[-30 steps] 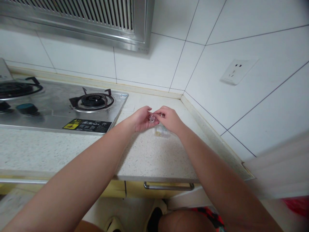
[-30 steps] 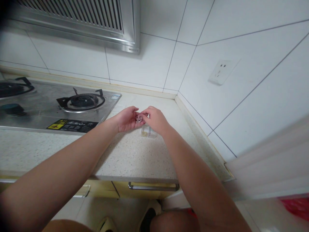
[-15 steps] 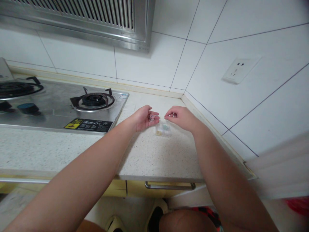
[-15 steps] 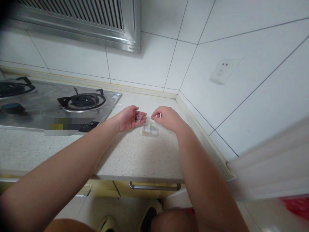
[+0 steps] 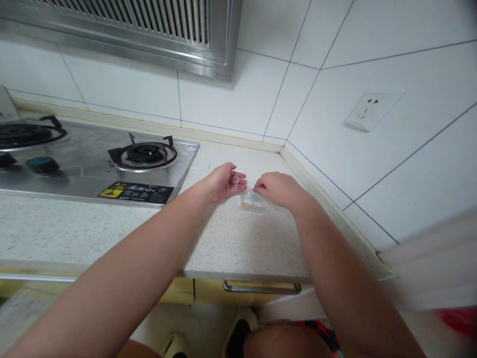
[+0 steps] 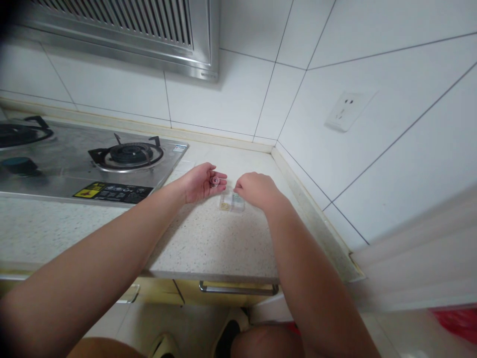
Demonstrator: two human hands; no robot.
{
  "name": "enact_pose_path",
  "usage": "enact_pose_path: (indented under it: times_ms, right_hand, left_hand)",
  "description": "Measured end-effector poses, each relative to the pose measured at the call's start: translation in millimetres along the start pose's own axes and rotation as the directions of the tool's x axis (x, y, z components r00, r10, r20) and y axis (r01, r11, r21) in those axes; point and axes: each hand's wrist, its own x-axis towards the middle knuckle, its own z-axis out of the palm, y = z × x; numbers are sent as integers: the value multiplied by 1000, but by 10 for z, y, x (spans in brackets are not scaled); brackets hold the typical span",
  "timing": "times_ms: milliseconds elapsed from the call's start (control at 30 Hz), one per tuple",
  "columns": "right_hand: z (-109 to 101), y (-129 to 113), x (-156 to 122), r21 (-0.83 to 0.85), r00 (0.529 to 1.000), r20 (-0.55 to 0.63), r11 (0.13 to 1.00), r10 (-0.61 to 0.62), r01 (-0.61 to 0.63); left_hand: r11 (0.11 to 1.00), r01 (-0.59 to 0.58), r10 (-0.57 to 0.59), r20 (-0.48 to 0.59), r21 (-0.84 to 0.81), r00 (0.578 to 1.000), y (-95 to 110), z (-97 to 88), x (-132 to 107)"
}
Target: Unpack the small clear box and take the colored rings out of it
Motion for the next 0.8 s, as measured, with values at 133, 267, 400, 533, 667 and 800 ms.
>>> enact_pose_path:
  times_ms: [133, 267, 400, 533, 667, 800]
  right_hand:
    - [8, 0, -2, -13, 997, 57, 999, 43, -42]
    - [7, -12, 22, -36, 994, 93, 998, 50, -46]
    - [0, -37, 64, -30, 989, 129, 997, 67, -64]
    - [-28, -95, 94, -55, 984, 152, 995, 95, -87]
    - [-70, -158, 99, -95, 982, 156, 991, 103, -89]
    - [-96, -186, 86, -106, 983, 157, 991, 93, -77]
  left_hand:
    - [1000, 5, -5, -1, 9, 1000, 6, 10, -12]
    - [1000, 12, -13, 5, 19, 1000, 4, 16, -13]
    - [1000, 15, -16, 13, 22, 1000, 3, 12, -8]
    - [999, 24, -25, 30, 21, 999, 2, 5, -10]
    - [999, 25, -26, 39, 25, 999, -1, 5, -14]
    - [999, 30, -31, 37, 30, 999, 5, 16, -20]
